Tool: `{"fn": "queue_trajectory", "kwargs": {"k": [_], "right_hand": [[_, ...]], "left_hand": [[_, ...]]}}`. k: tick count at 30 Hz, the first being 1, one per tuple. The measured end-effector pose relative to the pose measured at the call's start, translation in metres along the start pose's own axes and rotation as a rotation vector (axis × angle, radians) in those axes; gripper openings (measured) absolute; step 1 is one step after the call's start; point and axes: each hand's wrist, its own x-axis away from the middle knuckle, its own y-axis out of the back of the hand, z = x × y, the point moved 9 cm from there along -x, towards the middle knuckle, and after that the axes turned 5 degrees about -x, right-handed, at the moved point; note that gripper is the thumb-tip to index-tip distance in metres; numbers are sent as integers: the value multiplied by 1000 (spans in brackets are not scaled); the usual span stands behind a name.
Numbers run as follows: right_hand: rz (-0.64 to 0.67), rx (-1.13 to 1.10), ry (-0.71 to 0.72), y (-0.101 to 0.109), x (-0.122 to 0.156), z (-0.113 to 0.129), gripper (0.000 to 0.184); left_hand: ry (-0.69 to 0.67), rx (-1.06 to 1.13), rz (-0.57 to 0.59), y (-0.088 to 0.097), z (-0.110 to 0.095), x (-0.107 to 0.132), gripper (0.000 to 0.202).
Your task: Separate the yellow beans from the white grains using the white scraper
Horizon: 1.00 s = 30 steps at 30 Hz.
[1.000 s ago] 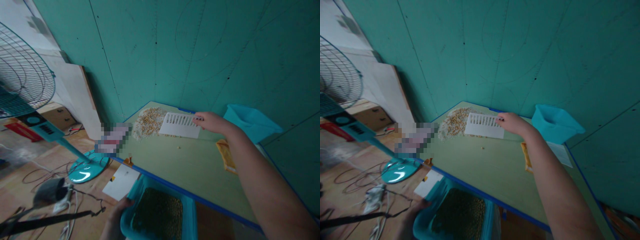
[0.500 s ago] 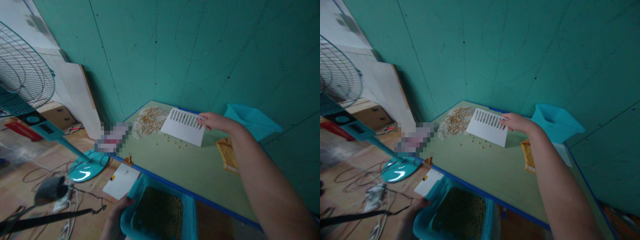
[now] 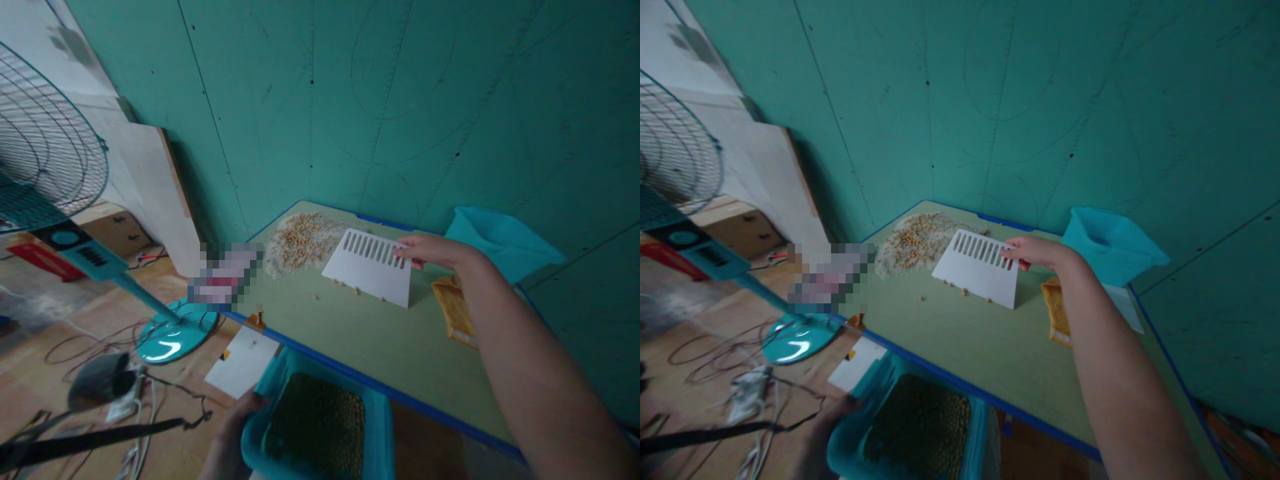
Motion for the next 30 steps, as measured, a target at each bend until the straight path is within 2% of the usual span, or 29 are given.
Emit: {"fn": "queue_trajectory", "kwargs": {"k": [4, 12, 18, 26, 30], "right_hand": [[51, -14, -17, -12, -5, 0, 24], [197, -21, -93, -42, -11, -4, 26], [194, -23, -55, -43, -9, 3, 30], [198, -15, -17, -43, -8, 9, 30], [132, 30, 91, -32, -2, 28, 27]], "left_hand": [[-48, -45, 14, -8, -8, 8, 28], [-25, -61, 33, -13, -5, 12, 41], [-53, 33, 60, -24, -5, 14, 53], [-49, 44, 73, -24, 1, 12, 28], [-57, 53, 33, -20, -1, 11, 28]]}}
